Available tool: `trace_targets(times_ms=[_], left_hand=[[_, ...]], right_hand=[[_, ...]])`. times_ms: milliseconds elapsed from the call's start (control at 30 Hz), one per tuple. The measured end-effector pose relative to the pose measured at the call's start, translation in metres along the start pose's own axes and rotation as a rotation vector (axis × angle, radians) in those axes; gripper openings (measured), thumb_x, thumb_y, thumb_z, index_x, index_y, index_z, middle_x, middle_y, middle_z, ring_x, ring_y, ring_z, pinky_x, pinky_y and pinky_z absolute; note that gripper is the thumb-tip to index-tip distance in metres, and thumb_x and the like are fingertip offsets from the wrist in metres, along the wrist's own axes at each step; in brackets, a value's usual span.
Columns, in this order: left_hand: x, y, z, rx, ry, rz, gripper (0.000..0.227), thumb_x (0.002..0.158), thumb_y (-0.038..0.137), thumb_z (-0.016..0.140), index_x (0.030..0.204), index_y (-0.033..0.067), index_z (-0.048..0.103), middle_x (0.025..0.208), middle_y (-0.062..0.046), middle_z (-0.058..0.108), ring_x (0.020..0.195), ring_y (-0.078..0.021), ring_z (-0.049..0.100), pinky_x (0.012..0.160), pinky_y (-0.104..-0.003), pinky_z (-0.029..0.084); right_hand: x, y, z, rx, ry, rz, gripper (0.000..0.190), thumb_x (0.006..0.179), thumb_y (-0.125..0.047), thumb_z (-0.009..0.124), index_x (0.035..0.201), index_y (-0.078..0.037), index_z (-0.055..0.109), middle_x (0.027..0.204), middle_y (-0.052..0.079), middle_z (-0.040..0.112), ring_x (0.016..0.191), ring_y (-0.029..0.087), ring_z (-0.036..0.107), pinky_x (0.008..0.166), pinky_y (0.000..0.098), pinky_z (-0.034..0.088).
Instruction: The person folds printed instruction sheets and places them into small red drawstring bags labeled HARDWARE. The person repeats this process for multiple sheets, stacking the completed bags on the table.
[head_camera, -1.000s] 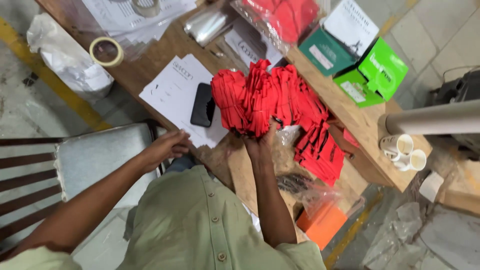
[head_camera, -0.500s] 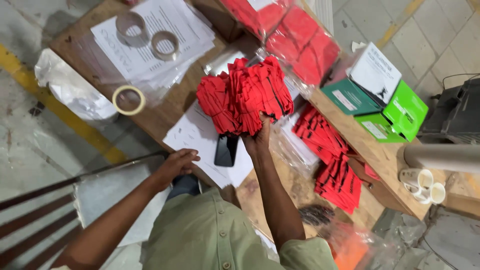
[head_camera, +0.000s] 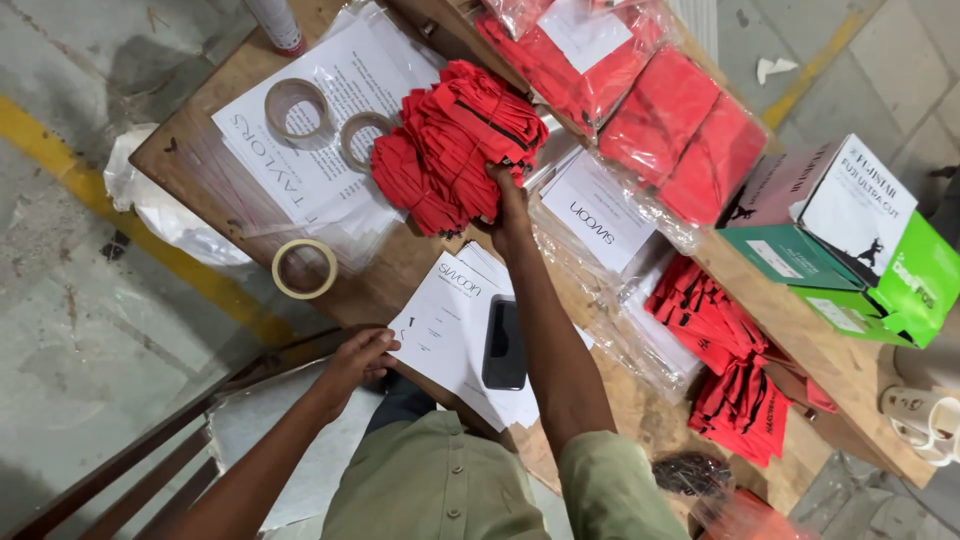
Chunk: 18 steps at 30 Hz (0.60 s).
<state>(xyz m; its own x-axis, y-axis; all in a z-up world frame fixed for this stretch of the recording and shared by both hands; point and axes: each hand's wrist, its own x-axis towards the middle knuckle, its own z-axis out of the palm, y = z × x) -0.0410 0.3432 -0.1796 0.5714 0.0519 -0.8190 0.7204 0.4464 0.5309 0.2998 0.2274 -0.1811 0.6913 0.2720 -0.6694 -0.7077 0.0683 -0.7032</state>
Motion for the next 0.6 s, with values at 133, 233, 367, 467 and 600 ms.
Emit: trace_targets(times_ms=[133,233,367,467,600], left_hand=[[-0.001,0.001,-0.007,-0.042,0.001,-0.049,0.052,0.096,0.045,0.059,0.133,0.0088,0.060,0.120,-0.003,0.069,0.099,-0.0132,0.063,0.084,-0.030,0.050],[0.008,0.001,-0.011,0.060,-0.052,-0.027,0.047,0.095,0.044,0.060,0.125,0.0087,0.064,0.114,-0.002,0.071,0.097,-0.0127,0.065,0.083,-0.029,0.050],[0.034,-0.008,-0.030,0.357,-0.276,0.043,0.049,0.097,0.047,0.066,0.101,-0.0011,0.075,0.094,-0.006,0.074,0.086,-0.0139,0.067,0.080,-0.029,0.055],[0.038,0.006,-0.025,0.902,-0.342,-0.036,0.050,0.090,0.052,0.067,0.080,0.0042,0.076,0.073,-0.004,0.074,0.069,-0.0149,0.069,0.067,-0.032,0.057],[0.043,0.017,-0.004,1.285,-0.491,0.281,0.047,0.087,0.047,0.072,0.068,0.0048,0.071,0.062,-0.010,0.066,0.057,-0.0254,0.065,0.057,-0.040,0.051]], right_hand=[[-0.018,-0.007,-0.018,-0.109,0.112,-0.050,0.088,0.073,-0.057,0.080,0.140,-0.007,0.052,0.129,0.017,0.062,0.106,0.028,0.060,0.083,0.0483,0.050],[-0.080,-0.019,-0.039,-0.062,0.227,-0.238,0.087,0.085,-0.053,0.075,0.147,-0.006,0.037,0.134,0.018,0.058,0.112,0.025,0.059,0.090,0.0434,0.049],[-0.174,0.028,-0.132,-0.101,0.443,-0.668,0.056,0.101,-0.027,0.065,0.142,0.007,0.049,0.152,0.011,0.043,0.120,0.022,0.061,0.094,0.0397,0.057],[-0.259,0.106,-0.220,-0.050,0.865,-0.803,0.031,0.097,-0.004,0.070,0.123,-0.001,0.053,0.109,0.010,0.063,0.091,0.017,0.063,0.076,0.0288,0.057],[-0.364,0.331,-0.338,-0.374,1.298,-0.555,0.017,0.103,-0.012,0.064,0.112,0.001,0.058,0.099,0.005,0.061,0.086,0.013,0.055,0.075,0.0282,0.049]])
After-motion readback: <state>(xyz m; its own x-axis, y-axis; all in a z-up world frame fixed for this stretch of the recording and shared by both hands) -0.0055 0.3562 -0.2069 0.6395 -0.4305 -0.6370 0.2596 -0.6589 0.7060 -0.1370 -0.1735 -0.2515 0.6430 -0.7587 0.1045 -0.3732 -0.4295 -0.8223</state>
